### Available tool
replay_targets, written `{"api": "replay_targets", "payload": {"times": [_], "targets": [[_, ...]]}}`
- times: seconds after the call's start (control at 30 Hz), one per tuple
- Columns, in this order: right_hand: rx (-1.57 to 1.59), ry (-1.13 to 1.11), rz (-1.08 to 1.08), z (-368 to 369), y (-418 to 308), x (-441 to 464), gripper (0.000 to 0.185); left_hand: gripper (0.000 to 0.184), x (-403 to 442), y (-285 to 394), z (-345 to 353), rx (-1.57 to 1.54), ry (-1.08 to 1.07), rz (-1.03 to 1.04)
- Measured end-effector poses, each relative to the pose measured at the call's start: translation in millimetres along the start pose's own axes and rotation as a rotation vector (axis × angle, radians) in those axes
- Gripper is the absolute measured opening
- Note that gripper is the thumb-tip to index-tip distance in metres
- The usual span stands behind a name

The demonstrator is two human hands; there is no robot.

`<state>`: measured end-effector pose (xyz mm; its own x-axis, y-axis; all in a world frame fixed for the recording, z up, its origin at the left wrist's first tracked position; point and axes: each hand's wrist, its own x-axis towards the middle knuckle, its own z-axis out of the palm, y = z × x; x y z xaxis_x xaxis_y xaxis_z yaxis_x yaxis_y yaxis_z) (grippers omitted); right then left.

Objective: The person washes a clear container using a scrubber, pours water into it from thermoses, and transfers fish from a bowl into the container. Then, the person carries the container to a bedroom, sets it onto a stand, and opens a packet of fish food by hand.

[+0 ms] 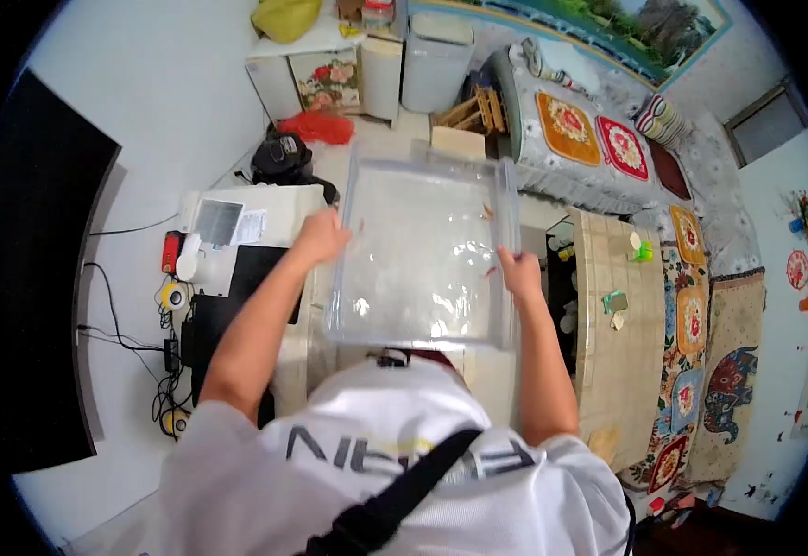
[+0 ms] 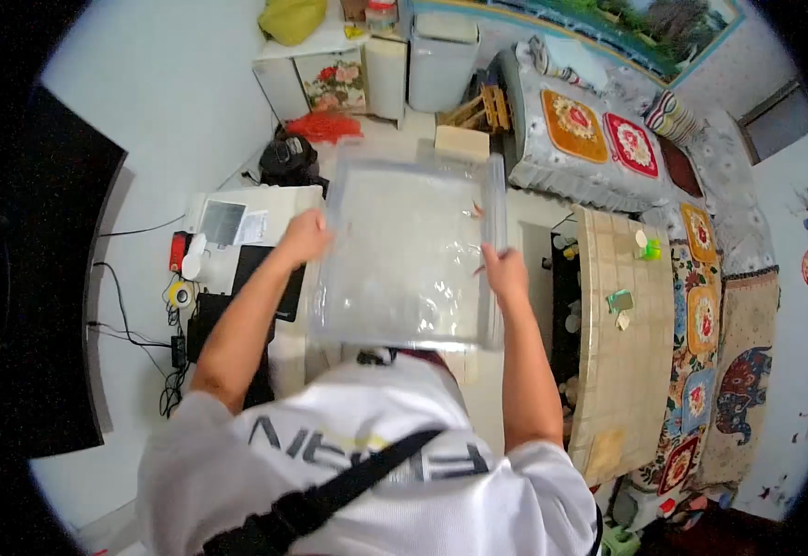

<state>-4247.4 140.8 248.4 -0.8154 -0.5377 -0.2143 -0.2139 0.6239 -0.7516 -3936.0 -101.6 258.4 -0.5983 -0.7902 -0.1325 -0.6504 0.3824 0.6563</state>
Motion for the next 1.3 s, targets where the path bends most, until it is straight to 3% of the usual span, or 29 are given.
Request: {"api": "replay_targets", "payload": {"times": [0.23, 0.33, 0.43, 0.5, 0.57, 0.67, 0.77, 0.87, 0.9, 1.1, 1.2, 1.3], "targets": [[-0.087, 0.047, -0.015, 14.0, -82.4, 190.0, 0.049, 0.021, 213.9, 41.9, -26.6, -0.097, -0.040, -0.121], [-0.076, 0.051, -0.024, 15.1, -113.1, 273.3, 0.050, 0.022, 311.3, 50.1, -24.4, -0.017, 0.021, -0.045], [-0.033, 0.066, 0.026, 16.2, -147.8, 340.1, 0.050, 0.024, 409.4, 49.7, -24.1, -0.098, -0.048, 0.056], [-0.066, 0.113, 0.006, 23.5, -163.6, 396.4, 0.051, 0.024, 475.3, 67.0, -35.7, 0.030, -0.029, 0.097], [-0.087, 0.160, -0.061, 36.5, -165.3, 446.8, 0.050, 0.026, 527.3, 72.5, -40.6, 0.132, -0.058, 0.121], [-0.059, 0.180, 0.053, 40.0, -215.6, 522.7, 0.052, 0.028, 621.9, 101.0, -51.3, 0.129, -0.040, 0.108], [-0.070, 0.177, 0.035, 46.9, -241.1, 602.4, 0.050, 0.028, 705.9, 117.4, -55.5, 0.216, -0.056, 0.127], [-0.141, 0.146, -0.013, 48.9, -268.4, 682.4, 0.050, 0.029, 771.1, 148.1, -65.9, 0.056, -0.142, -0.121], [-0.108, 0.148, -0.041, 50.7, -285.1, 711.1, 0.050, 0.029, 809.8, 116.4, -47.9, 0.129, -0.070, 0.025], [-0.165, 0.187, -0.105, 68.3, -319.8, 852.3, 0.050, 0.027, 944.9, 141.0, -53.4, 0.052, -0.146, -0.091], [-0.185, 0.200, -0.069, 85.4, -338.3, 902.7, 0.052, 0.030, 1019.4, 138.3, -56.4, 0.171, -0.206, 0.025], [-0.206, 0.222, -0.074, 103.9, -346.3, 973.8, 0.053, 0.030, 1085.5, 137.1, -59.0, 0.136, -0.253, -0.080]]}}
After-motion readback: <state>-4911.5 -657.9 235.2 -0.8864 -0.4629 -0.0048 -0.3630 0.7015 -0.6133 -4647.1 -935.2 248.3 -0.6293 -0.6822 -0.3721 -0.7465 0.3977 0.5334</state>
